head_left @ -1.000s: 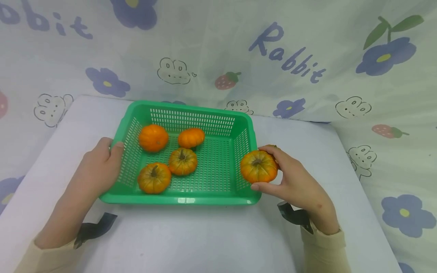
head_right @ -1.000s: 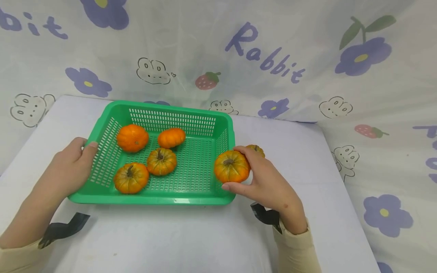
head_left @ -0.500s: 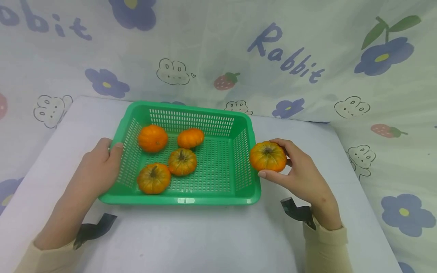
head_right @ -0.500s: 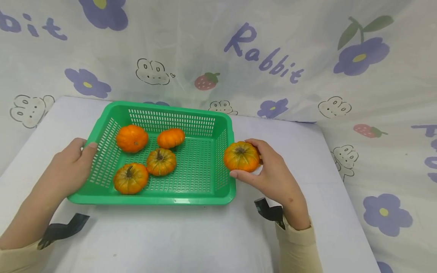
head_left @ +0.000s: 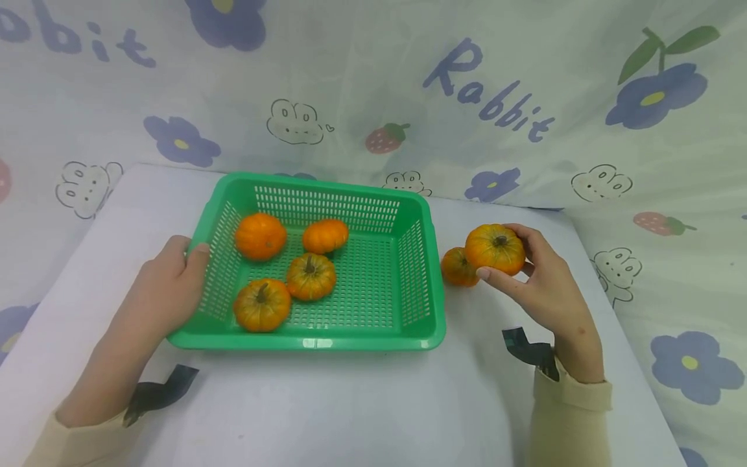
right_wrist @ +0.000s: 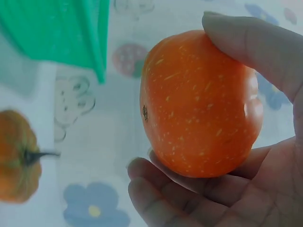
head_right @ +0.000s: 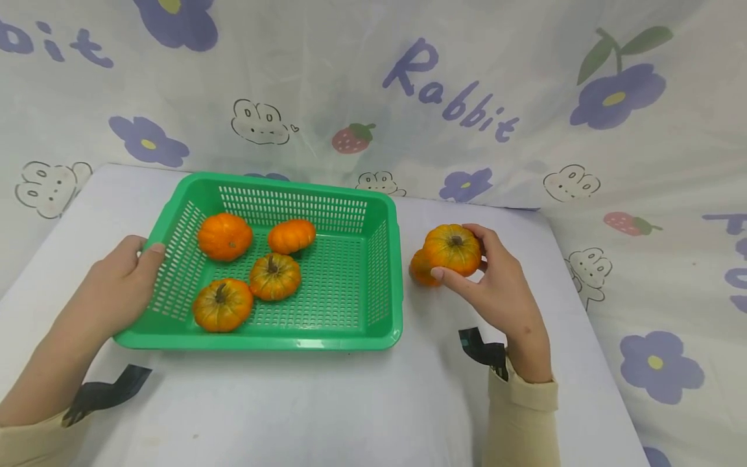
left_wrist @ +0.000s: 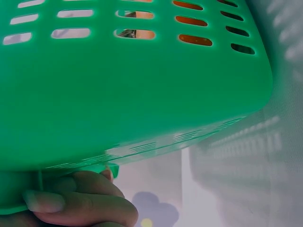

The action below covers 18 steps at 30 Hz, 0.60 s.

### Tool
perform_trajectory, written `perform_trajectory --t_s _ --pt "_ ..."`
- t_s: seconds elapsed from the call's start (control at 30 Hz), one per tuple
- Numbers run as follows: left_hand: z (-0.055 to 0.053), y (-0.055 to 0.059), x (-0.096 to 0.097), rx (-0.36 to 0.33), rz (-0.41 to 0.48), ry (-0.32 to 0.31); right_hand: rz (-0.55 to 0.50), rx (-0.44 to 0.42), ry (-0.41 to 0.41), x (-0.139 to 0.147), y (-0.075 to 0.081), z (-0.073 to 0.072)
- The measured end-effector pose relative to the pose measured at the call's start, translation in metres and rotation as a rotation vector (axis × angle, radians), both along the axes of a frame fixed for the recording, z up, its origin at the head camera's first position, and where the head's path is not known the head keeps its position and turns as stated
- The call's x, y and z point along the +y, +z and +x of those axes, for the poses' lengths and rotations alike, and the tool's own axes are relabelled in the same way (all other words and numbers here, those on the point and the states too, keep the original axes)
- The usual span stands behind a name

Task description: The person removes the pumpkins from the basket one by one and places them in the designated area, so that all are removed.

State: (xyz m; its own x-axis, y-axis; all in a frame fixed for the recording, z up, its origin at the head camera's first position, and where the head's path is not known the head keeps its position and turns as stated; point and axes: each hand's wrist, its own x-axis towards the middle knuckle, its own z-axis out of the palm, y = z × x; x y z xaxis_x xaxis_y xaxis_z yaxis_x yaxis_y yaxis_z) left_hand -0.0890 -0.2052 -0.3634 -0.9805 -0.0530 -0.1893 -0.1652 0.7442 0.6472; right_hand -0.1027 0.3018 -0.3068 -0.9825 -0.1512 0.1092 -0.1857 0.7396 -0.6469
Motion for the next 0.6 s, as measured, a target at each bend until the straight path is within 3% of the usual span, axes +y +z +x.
perform_trajectory --t_s 0.4,0.6 --pt "0.000 -0.001 0.000 0.007 -0.009 0.004 0.034 -0.107 -0.164 0.033 -0.013 -0.017" --pt "0.000 -0.001 0.000 0.012 -0.021 0.004 0.067 -0.203 -0.201 0.043 -0.023 -0.025"
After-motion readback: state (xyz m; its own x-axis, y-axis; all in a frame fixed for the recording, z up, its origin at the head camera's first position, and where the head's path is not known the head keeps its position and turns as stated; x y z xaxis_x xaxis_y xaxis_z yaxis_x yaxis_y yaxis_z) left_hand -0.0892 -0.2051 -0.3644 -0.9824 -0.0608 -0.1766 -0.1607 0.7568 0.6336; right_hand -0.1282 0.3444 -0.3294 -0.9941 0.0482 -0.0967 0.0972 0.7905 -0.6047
